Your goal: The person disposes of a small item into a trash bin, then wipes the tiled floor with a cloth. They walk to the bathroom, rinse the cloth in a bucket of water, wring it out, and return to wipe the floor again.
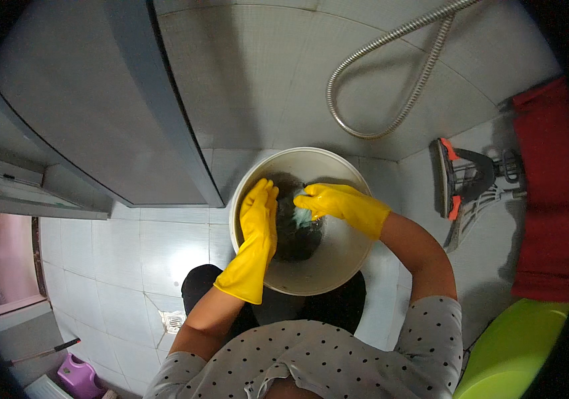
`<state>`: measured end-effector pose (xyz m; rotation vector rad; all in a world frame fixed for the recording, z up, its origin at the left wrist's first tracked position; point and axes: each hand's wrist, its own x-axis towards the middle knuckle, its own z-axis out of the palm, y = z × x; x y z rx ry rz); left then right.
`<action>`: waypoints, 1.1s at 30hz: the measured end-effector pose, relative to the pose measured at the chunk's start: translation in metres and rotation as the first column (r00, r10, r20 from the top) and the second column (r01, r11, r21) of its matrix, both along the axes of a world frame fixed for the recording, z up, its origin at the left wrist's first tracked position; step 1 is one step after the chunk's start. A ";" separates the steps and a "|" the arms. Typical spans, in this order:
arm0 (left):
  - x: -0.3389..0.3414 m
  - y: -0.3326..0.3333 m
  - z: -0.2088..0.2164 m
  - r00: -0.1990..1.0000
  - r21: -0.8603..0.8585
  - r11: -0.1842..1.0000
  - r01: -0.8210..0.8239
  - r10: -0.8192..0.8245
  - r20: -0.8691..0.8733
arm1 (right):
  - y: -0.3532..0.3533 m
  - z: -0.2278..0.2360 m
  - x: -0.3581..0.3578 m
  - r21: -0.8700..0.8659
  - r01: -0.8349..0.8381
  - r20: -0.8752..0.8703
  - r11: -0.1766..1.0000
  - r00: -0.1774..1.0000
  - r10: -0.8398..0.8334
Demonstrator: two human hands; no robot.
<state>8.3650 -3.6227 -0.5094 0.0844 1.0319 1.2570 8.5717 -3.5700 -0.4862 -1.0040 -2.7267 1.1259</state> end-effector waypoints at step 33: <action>-0.037 0.068 0.143 0.032 0.018 0.187 0.982 -0.075 -0.997 | -0.057 0.076 0.036 0.274 0.412 -0.130 0.869 0.911 -0.391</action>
